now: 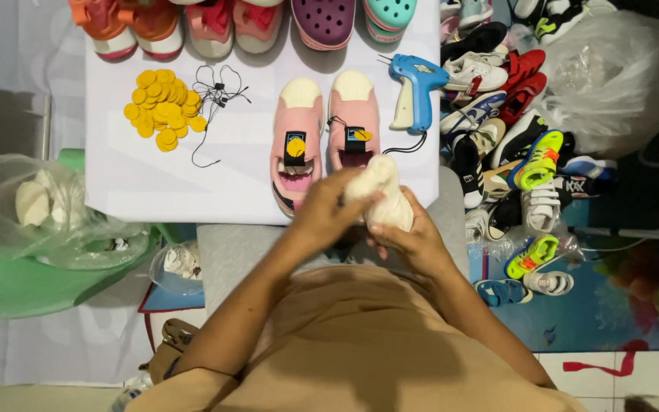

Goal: The person places white stuffing inside a pair of pink shoes to maintain their shape. They then attach small yellow circular decorations to the front of the shoes using a black string, tying it securely. Finally, the person moves the shoes aside and picks up a black cable from the table.

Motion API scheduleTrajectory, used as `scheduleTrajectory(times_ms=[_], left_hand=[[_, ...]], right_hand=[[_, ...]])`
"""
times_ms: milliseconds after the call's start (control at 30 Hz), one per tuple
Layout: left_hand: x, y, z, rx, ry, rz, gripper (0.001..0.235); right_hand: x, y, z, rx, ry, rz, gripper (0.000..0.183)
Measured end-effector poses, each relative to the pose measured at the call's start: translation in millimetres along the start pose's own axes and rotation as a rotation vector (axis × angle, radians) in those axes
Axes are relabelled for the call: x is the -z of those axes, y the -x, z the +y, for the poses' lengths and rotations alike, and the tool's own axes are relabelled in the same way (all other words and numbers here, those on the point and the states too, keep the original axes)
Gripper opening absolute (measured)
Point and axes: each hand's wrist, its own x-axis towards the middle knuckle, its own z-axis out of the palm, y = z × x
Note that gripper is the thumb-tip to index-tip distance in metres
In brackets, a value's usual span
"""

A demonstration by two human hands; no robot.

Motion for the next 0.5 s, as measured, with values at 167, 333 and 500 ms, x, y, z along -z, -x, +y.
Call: scheduleTrajectory(times_ms=[167,333,500], left_hand=[[19,-8,-18,0.118,0.176,0.148,0.04],[7,-4,14,0.21,0.153,0.145,0.068],[-8,-4,20,0.206,0.037,0.037,0.084]], right_hand=[[-25,12,-30,-0.038,-0.058,-0.003,0.057],[-21,4,-22,0.152,0.092,0.128,0.075],[-56,25,-35,0.276,0.665,-0.182,0.115]])
